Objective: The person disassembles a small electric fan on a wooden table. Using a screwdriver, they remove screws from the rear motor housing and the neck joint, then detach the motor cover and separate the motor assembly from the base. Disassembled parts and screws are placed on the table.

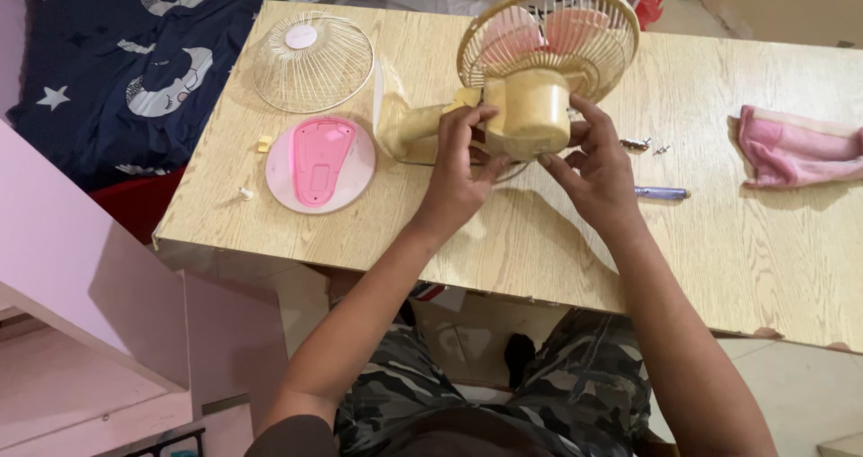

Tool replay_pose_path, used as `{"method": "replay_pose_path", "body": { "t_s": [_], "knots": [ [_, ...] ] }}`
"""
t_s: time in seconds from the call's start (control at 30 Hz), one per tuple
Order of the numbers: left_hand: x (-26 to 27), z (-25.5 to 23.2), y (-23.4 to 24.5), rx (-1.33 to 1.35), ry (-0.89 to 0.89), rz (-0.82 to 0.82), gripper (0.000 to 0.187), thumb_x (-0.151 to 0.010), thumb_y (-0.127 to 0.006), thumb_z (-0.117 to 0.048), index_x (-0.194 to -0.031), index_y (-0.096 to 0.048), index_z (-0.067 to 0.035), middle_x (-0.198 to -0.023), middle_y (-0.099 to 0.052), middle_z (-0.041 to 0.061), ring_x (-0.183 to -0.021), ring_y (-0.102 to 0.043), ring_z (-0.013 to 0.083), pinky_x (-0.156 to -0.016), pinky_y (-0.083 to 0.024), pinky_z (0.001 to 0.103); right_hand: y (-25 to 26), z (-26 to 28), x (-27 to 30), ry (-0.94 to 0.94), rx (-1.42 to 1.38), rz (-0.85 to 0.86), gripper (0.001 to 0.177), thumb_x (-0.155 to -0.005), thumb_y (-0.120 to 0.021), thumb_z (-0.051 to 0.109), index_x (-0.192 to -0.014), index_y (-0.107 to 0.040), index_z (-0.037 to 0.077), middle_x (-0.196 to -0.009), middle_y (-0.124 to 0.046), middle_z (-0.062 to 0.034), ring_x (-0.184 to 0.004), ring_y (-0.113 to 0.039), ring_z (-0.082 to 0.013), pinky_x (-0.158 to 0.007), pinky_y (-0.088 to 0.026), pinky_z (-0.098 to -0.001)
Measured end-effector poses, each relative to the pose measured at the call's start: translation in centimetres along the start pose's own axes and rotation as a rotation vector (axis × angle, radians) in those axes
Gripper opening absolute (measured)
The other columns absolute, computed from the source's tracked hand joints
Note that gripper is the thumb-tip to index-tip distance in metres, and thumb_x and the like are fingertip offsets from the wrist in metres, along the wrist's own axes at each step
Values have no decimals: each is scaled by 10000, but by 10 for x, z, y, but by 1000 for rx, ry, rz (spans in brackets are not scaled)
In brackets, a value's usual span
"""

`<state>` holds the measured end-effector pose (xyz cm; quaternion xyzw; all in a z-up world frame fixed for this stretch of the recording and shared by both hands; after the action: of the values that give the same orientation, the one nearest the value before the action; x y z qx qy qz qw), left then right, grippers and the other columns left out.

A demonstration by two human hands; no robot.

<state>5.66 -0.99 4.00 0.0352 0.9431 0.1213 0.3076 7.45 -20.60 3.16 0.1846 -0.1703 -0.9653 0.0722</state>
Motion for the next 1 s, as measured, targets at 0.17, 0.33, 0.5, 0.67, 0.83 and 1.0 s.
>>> {"method": "replay_pose_path", "body": {
  "t_s": [0.17, 0.33, 0.5, 0.67, 0.83, 1.0],
  "knots": [
    [-1, -19, 11, -40, 0, -88, 631, -984, -734, -45, -1540, -458, -156, -1411, -485, 85, -1242, -606, 202, -998, -604, 303, 1, 24, -1, 194, 0, -65, 763, -996, -708, -59, -1653, -340, 63, -1287, -519, -112, -1155, -605, -134, -867, -588, -236],
    [-3, -24, 11, -66, -16, -92, 678, -977, -731, -43, -1573, -427, -157, -1373, -512, 82, -1170, -652, 168, -987, -579, 291, 2, 31, -3, 221, 147, -101, 789, -992, -734, -50, -1655, -322, 66, -1236, -470, -103, -1111, -576, -143, -833, -603, -234],
    [-2, -18, 9, -36, 40, -99, 668, -974, -682, 6, -1573, -433, -154, -1392, -521, 94, -1137, -686, 157, -946, -595, 268, 2, 36, -10, 258, 62, -83, 802, -989, -724, -43, -1659, -296, 61, -1329, -438, -137, -1172, -566, -154, -879, -609, -244],
    [-8, -22, 12, -305, -12, -111, 673, -971, -715, 3, -1568, -451, -165, -1391, -570, 73, -1184, -681, 198, -1005, -607, 289, 7, 39, -14, 248, 305, -131, 801, -948, -778, -14, -1628, -365, 79, -1351, -502, -157, -1137, -564, -212, -815, -585, -269],
    [-31, -24, 36, -662, -78, 63, 779, -834, -756, 16, -1530, -491, -211, -1414, -600, 1, -1273, -617, 246, -1068, -524, 395, 8, 48, -25, 275, 344, -127, 635, -1042, -633, -43, -1624, -399, 56, -1409, -495, -187, -1171, -618, -216, -828, -637, -270],
    [-47, -15, 40, -260, 105, 291, 994, -767, -645, 170, -1624, -259, -153, -1554, -394, 135, -1357, -521, 325, -1075, -516, 359, 9, 50, -56, 199, 247, -75, 503, -1114, -575, 33, -1591, -416, 57, -1380, -516, -177, -965, -664, -171, -736, -641, -271]
  ]
}}
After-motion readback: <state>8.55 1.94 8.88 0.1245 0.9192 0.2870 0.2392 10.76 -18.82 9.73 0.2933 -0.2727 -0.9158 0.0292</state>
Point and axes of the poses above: each hand's wrist, its own x-axis away from the middle knuckle, its own y-axis out of the back of the hand, z = x × y, the point moved 7 cm from there along -x, towards the middle knuckle
